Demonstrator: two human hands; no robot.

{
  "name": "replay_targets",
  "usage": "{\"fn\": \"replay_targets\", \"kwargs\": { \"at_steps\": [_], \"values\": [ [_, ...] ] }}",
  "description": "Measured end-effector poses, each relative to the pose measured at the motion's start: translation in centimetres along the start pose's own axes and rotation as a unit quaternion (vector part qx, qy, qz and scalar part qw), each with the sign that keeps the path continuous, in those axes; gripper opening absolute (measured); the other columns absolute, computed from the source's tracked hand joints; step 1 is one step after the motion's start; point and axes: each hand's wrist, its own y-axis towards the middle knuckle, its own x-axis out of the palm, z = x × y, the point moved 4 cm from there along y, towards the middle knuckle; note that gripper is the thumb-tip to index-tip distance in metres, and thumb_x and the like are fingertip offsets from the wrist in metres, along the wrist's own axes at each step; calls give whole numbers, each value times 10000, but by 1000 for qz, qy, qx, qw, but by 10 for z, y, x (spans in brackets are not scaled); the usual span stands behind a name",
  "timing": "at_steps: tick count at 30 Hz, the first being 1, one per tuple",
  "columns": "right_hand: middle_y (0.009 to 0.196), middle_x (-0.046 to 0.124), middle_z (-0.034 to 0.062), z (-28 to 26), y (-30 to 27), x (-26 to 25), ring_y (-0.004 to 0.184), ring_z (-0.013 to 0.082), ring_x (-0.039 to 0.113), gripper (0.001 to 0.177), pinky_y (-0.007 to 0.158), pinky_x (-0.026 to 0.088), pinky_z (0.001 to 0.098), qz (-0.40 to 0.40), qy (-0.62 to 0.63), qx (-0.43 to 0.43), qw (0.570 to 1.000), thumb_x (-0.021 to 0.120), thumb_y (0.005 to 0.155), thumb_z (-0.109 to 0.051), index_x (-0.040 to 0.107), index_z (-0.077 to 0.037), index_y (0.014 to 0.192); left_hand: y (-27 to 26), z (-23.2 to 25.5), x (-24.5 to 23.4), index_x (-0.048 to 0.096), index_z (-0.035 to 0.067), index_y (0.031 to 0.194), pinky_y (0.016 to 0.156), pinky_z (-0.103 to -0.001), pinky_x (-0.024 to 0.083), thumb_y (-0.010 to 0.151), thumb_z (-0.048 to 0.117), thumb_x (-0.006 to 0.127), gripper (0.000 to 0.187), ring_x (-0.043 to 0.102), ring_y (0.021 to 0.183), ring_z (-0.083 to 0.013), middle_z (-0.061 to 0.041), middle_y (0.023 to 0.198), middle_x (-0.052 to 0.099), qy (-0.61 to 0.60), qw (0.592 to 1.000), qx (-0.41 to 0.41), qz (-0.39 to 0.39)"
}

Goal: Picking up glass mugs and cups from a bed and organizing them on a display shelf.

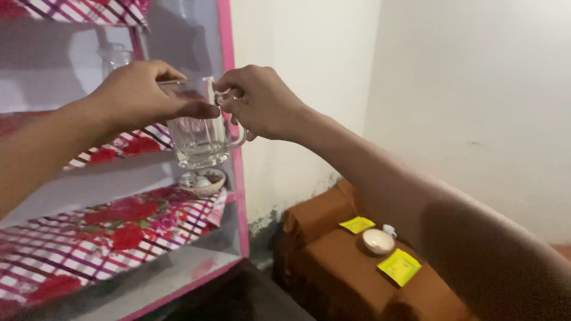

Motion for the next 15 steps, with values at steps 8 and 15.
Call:
{"fn": "replay_targets", "kwargs": {
  "at_steps": [8,15],
  "values": [
    [848,779,114,-15,101,51,661,157,771,254,565,623,311,30,30,-88,995,629,949,-112,715,18,1150,20,-85,-53,502,-2,1412,967,-456,558,649,650,810,1050,668,1184,-295,-214,1283,641,-97,986,-12,133],
    [862,753,145,-34,163,101,697,168,739,276,509,625,323,11,134,-123,983,634,915,-67,709,24,1165,25,-158,-90,356,-10,1507,958,-490,512,654,644,849,1183,645,1163,-303,-237,1291,624,-63,986,-76,133]
  ]
}}
